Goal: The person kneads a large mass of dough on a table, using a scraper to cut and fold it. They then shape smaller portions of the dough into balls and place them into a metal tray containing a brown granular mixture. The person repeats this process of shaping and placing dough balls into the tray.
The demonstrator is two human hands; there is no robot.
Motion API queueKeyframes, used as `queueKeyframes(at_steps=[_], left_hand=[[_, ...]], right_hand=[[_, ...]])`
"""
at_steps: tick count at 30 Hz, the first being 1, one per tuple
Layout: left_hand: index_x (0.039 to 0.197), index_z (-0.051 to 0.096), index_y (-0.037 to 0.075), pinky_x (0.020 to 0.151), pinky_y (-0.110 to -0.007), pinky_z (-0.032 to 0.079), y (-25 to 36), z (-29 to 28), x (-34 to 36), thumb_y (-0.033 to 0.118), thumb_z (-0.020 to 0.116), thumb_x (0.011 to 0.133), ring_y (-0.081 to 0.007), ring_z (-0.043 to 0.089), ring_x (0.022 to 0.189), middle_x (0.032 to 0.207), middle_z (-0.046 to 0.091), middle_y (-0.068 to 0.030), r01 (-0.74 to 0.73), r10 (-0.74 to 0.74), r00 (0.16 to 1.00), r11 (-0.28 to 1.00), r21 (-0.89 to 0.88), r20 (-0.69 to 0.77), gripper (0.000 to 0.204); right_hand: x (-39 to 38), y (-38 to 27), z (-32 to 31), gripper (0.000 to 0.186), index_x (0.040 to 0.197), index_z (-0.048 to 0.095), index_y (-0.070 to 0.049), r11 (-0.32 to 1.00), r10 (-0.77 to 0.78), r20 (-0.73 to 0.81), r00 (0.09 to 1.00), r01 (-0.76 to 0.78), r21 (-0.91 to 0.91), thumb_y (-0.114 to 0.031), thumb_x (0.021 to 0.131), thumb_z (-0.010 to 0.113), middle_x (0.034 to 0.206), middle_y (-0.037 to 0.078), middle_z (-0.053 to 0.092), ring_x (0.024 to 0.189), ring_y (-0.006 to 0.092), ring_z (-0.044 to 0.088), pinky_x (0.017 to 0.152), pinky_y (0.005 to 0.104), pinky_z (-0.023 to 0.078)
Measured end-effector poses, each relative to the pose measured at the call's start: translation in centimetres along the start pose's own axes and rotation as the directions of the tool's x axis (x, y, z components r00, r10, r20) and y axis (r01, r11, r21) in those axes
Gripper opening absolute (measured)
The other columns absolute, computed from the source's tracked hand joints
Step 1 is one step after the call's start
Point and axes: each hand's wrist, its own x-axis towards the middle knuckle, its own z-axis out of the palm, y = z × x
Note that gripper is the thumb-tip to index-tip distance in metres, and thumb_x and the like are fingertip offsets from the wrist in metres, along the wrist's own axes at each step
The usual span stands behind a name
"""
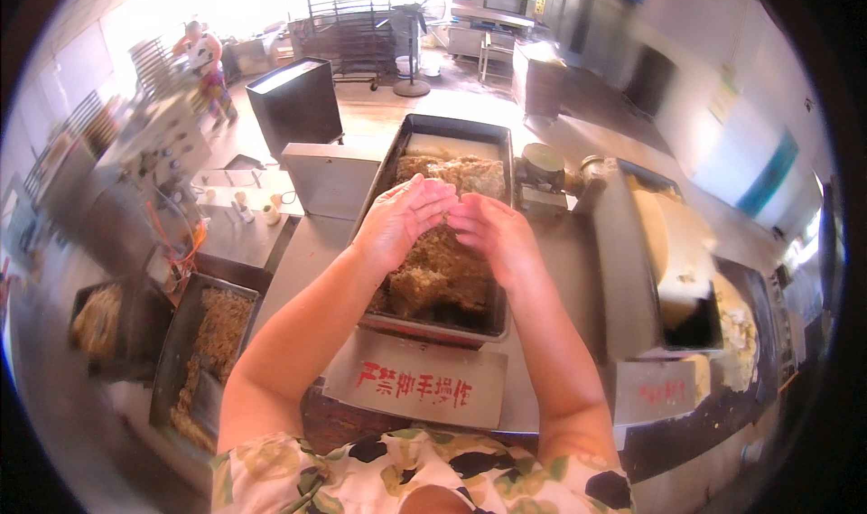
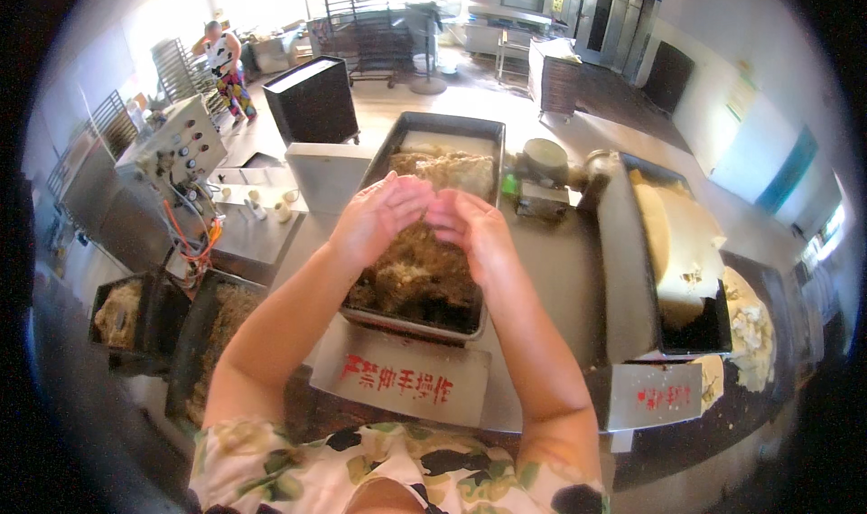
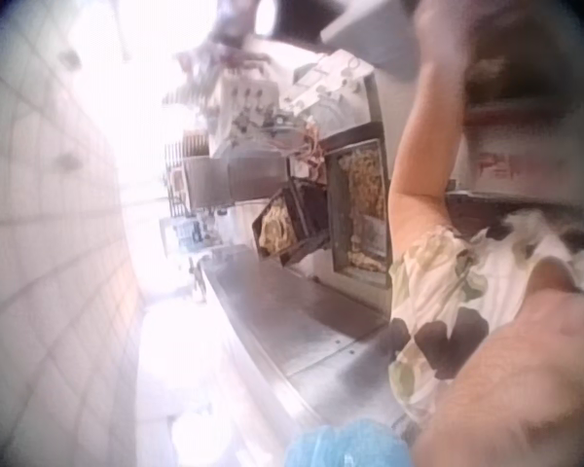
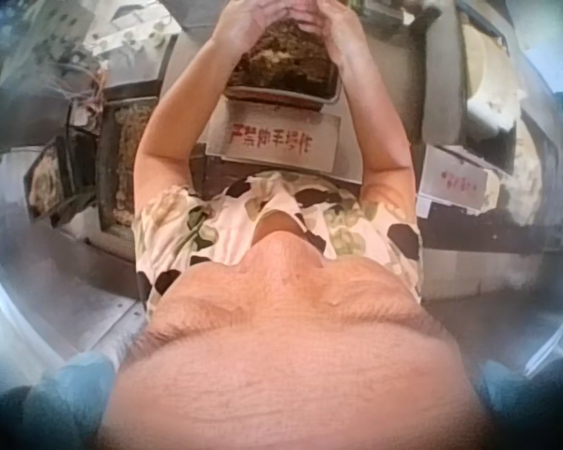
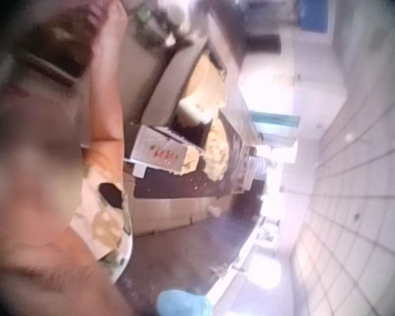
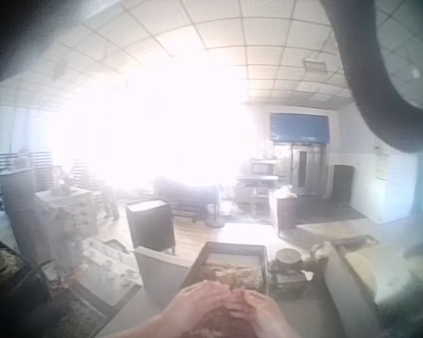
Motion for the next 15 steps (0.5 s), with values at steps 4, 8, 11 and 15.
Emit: queueKeyframes(at_steps=[4, 8, 11, 15], left_hand=[[0.101, 0.066, 0.007, 0.088, -0.035, 0.050, -0.4, 0.5, -0.1, 0.030, 0.059, 0.098, -0.0194, 0.068, 0.097, 0.104, 0.071, -0.0087, -0.017, 0.027, 0.993, 0.996, 0.092, -0.113, 0.024], [0.096, 0.066, 0.008, 0.084, -0.032, 0.050, -0.5, 0.5, 0.0, 0.017, 0.070, 0.090, -0.0162, 0.065, 0.089, 0.094, 0.069, -0.0046, -0.035, 0.054, 0.994, 0.979, 0.200, -0.091, 0.012], [0.096, 0.066, 0.009, 0.082, -0.030, 0.051, -1.2, -0.3, -0.1, 0.013, 0.069, 0.090, -0.0148, 0.064, 0.089, 0.093, 0.067, -0.0031, -0.162, 0.162, 0.987, 0.973, 0.165, 0.017, 0.007], [0.097, 0.067, 0.008, 0.078, -0.027, 0.051, -1.5, -0.4, 0.2, 0.009, 0.069, 0.089, -0.0133, 0.064, 0.084, 0.090, 0.066, -0.0025, -0.147, 0.166, 0.984, 0.960, 0.236, -0.061, 0.008]], right_hand=[[-0.5, 0.0, -0.1, 0.035, 0.124, 0.059, -0.002, 0.998, -0.012, 0.017, 1.000, 0.013, -0.055, -0.027, 0.101, 0.050, 0.111, 0.013, 0.069, 0.097, 0.0209, 0.068, 0.081, 0.0324, 0.053], [-1.0, -0.2, 0.1, 0.028, 0.118, 0.063, -0.003, 0.999, -0.046, 0.024, 0.999, 0.046, -0.008, -0.021, 0.101, 0.052, 0.104, 0.011, 0.071, 0.094, 0.0217, 0.069, 0.079, 0.0338, 0.054], [-0.9, 0.1, 0.1, 0.026, 0.117, 0.064, -0.004, 0.998, -0.066, 0.037, 0.997, 0.066, -0.001, -0.020, 0.099, 0.055, 0.101, 0.011, 0.072, 0.091, 0.0212, 0.069, 0.077, 0.0340, 0.054], [-1.0, 0.3, 0.1, 0.025, 0.116, 0.065, -0.004, 0.992, -0.085, 0.030, 0.996, 0.088, -0.085, -0.020, 0.099, 0.055, 0.095, 0.009, 0.071, 0.084, 0.0181, 0.067, 0.073, 0.0325, 0.054]])
